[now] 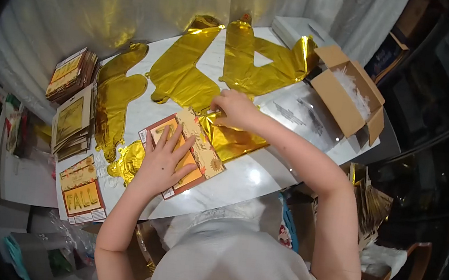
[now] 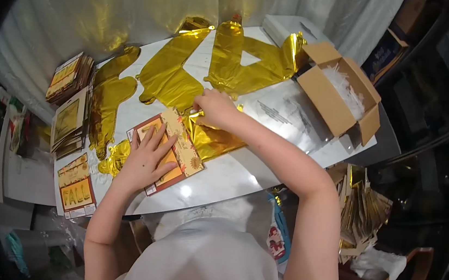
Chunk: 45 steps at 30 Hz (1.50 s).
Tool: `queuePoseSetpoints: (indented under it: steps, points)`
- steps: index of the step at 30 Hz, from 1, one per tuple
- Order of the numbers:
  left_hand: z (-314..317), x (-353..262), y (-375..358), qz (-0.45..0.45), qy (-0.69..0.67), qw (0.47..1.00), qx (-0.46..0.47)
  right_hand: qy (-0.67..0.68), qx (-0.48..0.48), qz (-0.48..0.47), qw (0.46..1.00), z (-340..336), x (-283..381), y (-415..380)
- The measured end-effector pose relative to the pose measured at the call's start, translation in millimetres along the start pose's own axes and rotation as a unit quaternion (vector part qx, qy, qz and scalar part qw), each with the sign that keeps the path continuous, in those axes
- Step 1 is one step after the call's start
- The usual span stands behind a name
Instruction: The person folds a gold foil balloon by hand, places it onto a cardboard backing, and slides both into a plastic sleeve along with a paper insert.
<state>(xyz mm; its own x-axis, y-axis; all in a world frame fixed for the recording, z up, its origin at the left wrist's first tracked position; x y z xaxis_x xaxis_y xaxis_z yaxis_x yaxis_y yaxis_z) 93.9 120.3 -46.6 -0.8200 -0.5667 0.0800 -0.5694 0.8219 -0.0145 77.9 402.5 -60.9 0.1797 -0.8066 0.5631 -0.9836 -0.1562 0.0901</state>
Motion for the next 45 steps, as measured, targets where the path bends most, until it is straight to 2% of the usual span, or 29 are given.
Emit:
queuePoseSetpoints:
  steps: [6, 8, 12, 15, 17, 18, 20, 23, 27, 29, 36, 38, 42, 44, 45]
  points:
    - [-9.7, 3.3, 0.3, 0.051, -0.04, 0.998, 0.003, -0.019, 0.06, 0.074, 0.995, -6.6, 9.7, 19.0]
    - [-13.9, 5.1, 0.8, 0.034, -0.05, 0.998, 0.026, -0.038, 0.115, 0.102, 0.987, -6.9, 12.6, 24.6]
    - [-10.0, 8.1, 3.1, 0.042, -0.053, 0.998, 0.017, -0.047, 0.132, 0.112, 0.984, -7.1, 18.6, 32.1]
    - [-8.4, 5.7, 3.2, 0.029, -0.054, 0.998, 0.028, -0.122, 0.121, 0.066, 0.983, -4.3, 23.0, 40.0]
    - [-1.6, 5.7, 1.7, 0.026, -0.062, 0.998, 0.012, -0.166, 0.048, -0.013, 0.985, -3.6, 26.3, 45.0]
    - [1.4, 5.3, 0.7, 0.025, -0.063, 0.998, 0.01, -0.168, 0.048, -0.014, 0.985, -1.5, 23.3, 46.8]
    - [5.8, 5.5, -0.9, 0.024, -0.069, 0.997, -0.011, -0.211, 0.012, -0.144, 0.967, 2.0, 22.1, 49.7]
    - [11.7, 5.3, -3.7, 0.018, -0.059, 0.998, -0.029, -0.174, 0.009, -0.177, 0.969, 2.2, 18.6, 58.6]
    - [10.8, 8.2, -5.1, 0.012, -0.065, 0.997, -0.028, -0.187, 0.059, -0.145, 0.97, 7.6, 12.6, 75.2]
    - [8.2, 9.1, -6.7, 0.015, -0.069, 0.997, -0.021, -0.163, -0.006, -0.185, 0.969, 12.0, 8.3, 83.7]
    - [8.7, 9.4, -6.1, 0.022, -0.053, 0.998, -0.024, -0.127, -0.007, -0.175, 0.976, 23.5, 23.1, 106.1]
    - [9.1, 9.2, -6.7, 0.024, -0.052, 0.998, -0.029, -0.142, 0.036, -0.161, 0.976, 21.9, 33.5, 103.1]
    - [9.6, 9.0, -6.8, 0.023, -0.048, 0.998, -0.033, -0.163, 0.056, -0.157, 0.972, 15.5, 35.5, 98.7]
    - [9.6, 8.9, -7.4, 0.025, -0.035, 0.998, -0.036, -0.145, 0.0, -0.176, 0.974, 5.6, 31.1, 90.3]
    - [9.8, 9.0, -7.9, 0.025, -0.037, 0.998, -0.034, -0.144, 0.003, -0.176, 0.974, -0.2, 31.8, 83.7]
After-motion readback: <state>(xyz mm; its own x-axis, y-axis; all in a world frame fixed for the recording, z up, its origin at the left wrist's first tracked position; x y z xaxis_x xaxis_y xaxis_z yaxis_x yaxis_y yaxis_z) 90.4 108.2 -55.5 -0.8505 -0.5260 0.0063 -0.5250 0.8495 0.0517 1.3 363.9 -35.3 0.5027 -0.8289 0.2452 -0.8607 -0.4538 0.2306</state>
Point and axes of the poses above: each hand's wrist, its own y-axis towards the middle knuckle, its own z-axis out of the palm, x = y × z, the point moved 2 cm from there along y, towards the middle knuckle, and after that the axes turned 14 degrees about y, right-handed, at the moved point
